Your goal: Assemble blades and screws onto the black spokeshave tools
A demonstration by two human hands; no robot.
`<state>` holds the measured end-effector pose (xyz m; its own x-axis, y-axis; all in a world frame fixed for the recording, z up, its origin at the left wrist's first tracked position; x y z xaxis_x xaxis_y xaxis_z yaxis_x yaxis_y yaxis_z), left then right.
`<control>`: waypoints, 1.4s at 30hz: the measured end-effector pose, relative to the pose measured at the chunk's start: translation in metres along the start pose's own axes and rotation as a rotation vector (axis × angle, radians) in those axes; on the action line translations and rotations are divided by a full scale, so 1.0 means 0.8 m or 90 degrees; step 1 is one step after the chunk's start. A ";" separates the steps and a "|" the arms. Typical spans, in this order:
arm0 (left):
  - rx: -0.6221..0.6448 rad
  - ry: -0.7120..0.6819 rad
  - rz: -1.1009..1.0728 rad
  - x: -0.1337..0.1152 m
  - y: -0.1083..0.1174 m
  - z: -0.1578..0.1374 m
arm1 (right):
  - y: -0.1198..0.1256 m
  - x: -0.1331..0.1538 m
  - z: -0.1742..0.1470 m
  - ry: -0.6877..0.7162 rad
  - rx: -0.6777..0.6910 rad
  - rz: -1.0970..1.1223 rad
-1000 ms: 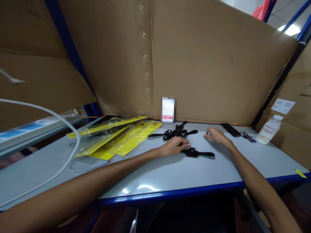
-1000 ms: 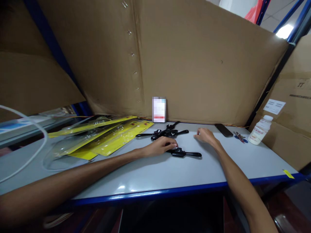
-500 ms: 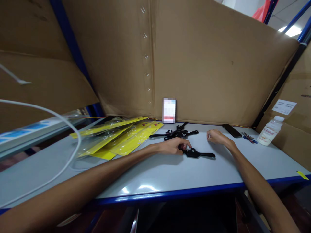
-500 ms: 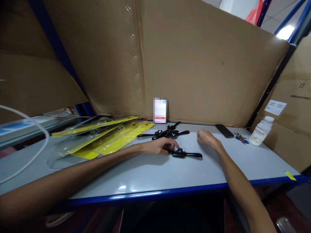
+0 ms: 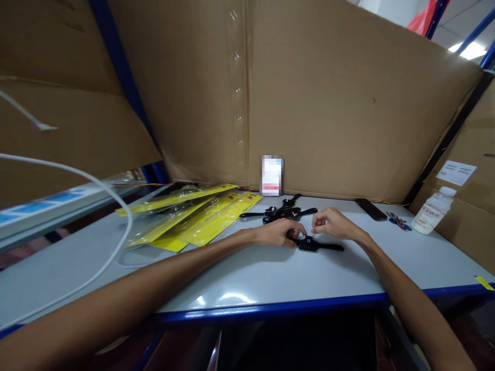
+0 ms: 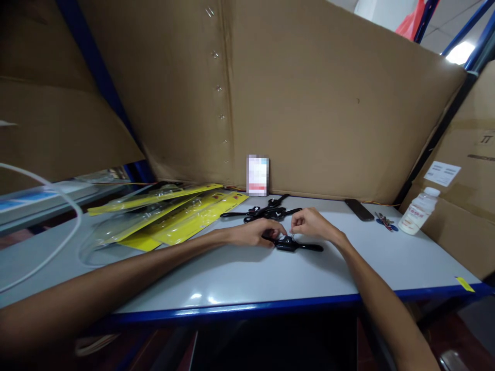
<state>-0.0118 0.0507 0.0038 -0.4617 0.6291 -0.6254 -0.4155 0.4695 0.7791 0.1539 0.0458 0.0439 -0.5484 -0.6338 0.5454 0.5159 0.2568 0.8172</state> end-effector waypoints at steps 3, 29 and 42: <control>-0.003 -0.004 0.007 -0.001 0.000 0.000 | -0.013 0.020 -0.002 0.028 0.019 0.015; -0.028 -0.011 0.043 -0.004 -0.003 -0.001 | -0.030 0.042 -0.005 0.045 0.018 -0.235; -0.132 0.050 0.134 -0.012 -0.015 -0.005 | -0.033 0.005 -0.003 -0.201 0.017 0.226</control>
<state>-0.0052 0.0363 0.0002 -0.6107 0.6456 -0.4585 -0.4512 0.1921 0.8715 0.1397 0.0349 0.0239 -0.5165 -0.2520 0.8184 0.6927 0.4390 0.5723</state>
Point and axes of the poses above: each hand's wrist, its own z-axis towards the middle knuckle, its own y-axis out of the back of the hand, x = y × z, the point moved 5 cm from there along z, towards the middle knuckle, and after that the axes turned 7 degrees about y, right-handed, at the moved point
